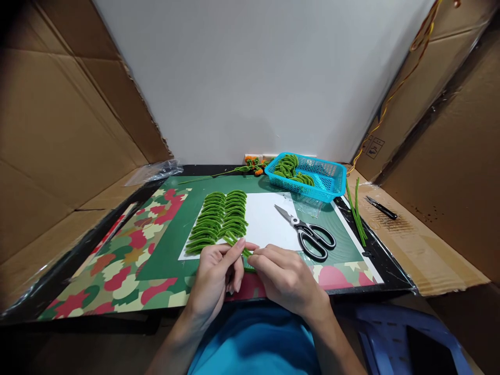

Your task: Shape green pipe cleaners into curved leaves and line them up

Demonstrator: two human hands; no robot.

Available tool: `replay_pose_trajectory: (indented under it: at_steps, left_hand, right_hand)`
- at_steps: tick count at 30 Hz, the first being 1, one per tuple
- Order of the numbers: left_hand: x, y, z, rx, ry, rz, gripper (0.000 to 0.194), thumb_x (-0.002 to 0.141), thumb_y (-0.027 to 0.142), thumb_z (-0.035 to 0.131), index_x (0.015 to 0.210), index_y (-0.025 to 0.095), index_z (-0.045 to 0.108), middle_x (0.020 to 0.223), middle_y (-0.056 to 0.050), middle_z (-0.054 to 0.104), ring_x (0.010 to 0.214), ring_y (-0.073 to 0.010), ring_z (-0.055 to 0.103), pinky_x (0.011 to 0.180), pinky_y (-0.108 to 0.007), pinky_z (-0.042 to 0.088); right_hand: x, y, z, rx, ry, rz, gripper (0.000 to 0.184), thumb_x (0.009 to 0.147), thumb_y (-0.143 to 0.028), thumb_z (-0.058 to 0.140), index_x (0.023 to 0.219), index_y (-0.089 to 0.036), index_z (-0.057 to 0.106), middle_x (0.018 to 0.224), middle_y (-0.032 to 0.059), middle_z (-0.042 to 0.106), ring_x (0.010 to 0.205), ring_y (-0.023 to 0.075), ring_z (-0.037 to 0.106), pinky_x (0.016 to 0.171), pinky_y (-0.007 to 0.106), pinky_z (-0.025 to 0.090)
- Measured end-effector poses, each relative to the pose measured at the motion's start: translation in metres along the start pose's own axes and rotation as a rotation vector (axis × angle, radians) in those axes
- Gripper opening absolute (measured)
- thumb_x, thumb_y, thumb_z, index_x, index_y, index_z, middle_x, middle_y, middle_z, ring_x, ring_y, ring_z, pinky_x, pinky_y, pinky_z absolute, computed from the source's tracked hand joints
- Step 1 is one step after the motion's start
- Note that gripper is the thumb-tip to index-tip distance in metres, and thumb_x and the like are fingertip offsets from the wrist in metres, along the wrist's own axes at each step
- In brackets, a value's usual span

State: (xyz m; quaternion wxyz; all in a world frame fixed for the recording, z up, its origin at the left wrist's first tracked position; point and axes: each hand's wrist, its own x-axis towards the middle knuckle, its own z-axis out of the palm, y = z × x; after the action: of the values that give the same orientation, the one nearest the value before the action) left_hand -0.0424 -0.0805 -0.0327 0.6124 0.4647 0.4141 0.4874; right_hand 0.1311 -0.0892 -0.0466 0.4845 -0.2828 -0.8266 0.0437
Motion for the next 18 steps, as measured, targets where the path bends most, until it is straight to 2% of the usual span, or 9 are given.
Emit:
replay_pose_trajectory:
  at_steps: [6, 12, 15, 18]
  left_hand:
    - [-0.001, 0.004, 0.002, -0.067, 0.014, -0.005, 0.047, 0.092, 0.054, 0.076, 0.1, 0.008, 0.083, 0.042, 0.003, 0.054, 0.033, -0.0057, 0.034, 0.035, -0.017, 0.025]
    - [0.0, 0.001, 0.001, -0.041, 0.034, 0.075, 0.038, 0.09, 0.051, 0.08, 0.094, 0.013, 0.082, 0.059, 0.002, 0.062, 0.036, -0.0042, 0.044, 0.034, -0.015, 0.028]
    - [0.0, 0.001, 0.001, 0.06, -0.005, 0.083, 0.034, 0.088, 0.047, 0.083, 0.089, 0.014, 0.08, 0.061, 0.001, 0.065, 0.035, -0.0053, 0.049, 0.033, -0.016, 0.03]
    - [-0.001, 0.002, 0.003, 0.14, -0.091, 0.074, 0.031, 0.086, 0.044, 0.085, 0.09, 0.014, 0.079, 0.059, -0.001, 0.068, 0.037, -0.0074, 0.053, 0.037, -0.017, 0.038]
  right_hand:
    - [0.005, -0.003, -0.005, 0.065, 0.063, 0.054, 0.025, 0.101, 0.0, 0.056, 0.109, -0.019, 0.071, 0.095, 0.0081, 0.077, 0.084, 0.0181, 0.074, 0.074, 0.028, 0.06]
    - [0.008, -0.001, -0.012, 0.19, 0.16, 0.173, 0.024, 0.099, -0.002, 0.064, 0.109, -0.022, 0.073, 0.098, 0.0063, 0.079, 0.091, 0.0197, 0.076, 0.08, 0.031, 0.062]
    - [0.009, 0.0, -0.023, 0.226, 0.223, 0.214, 0.023, 0.097, -0.003, 0.068, 0.104, -0.023, 0.075, 0.093, 0.0041, 0.079, 0.087, 0.0197, 0.076, 0.078, 0.032, 0.062]
    - [0.008, 0.001, -0.041, 0.212, 0.19, 0.256, 0.016, 0.098, -0.009, 0.07, 0.103, -0.023, 0.076, 0.093, 0.0042, 0.08, 0.085, 0.0207, 0.076, 0.078, 0.034, 0.061]
